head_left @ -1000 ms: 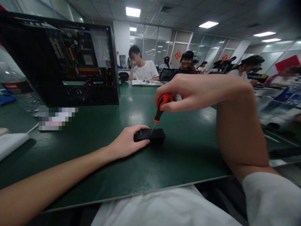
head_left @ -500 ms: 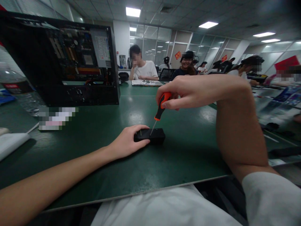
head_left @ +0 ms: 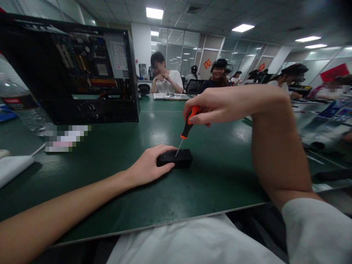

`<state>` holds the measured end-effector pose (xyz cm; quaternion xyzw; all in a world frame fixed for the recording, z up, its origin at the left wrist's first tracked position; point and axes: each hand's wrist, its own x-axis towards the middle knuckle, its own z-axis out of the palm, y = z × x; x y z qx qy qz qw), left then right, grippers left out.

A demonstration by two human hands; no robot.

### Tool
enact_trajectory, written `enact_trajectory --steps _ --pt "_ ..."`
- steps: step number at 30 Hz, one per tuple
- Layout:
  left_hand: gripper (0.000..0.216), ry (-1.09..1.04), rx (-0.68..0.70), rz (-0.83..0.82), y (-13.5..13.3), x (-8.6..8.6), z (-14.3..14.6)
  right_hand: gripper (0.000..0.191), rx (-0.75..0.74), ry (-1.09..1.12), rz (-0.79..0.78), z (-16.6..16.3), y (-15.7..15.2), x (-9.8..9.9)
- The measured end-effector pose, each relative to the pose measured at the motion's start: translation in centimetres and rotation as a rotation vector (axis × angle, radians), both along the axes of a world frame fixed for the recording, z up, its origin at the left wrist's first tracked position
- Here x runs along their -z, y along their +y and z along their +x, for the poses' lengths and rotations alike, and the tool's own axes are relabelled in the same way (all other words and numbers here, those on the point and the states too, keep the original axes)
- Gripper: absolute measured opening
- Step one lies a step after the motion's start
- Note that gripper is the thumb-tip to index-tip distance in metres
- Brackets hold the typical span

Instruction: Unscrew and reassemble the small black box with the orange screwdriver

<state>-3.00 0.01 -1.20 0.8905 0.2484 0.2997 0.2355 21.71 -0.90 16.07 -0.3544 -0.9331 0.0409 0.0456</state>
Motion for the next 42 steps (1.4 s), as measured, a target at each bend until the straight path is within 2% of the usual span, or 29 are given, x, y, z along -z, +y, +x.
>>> enact_trajectory --steps 8,13,19,33,42 --pt "0.030 -0.028 0.021 -0.005 -0.2 -0.3 0.0 0.029 0.016 0.005 -0.029 0.3 0.6 0.0" --pt "0.016 -0.080 0.019 -0.026 -0.1 -0.6 0.8 0.030 0.029 -0.053 -0.024 0.4 1.0 0.0" --pt "0.021 -0.127 0.064 -0.047 0.7 -0.2 1.8 0.039 0.093 -0.135 -0.027 0.0 0.5 -0.3" --pt "0.019 -0.143 0.063 -0.021 0.8 0.3 1.5 0.035 0.116 -0.091 -0.073 -0.3 -0.6 -0.5" --pt "0.019 -0.148 0.076 -0.002 0.7 0.5 1.4 0.038 0.001 -0.082 -0.031 -0.9 -0.6 -0.2"
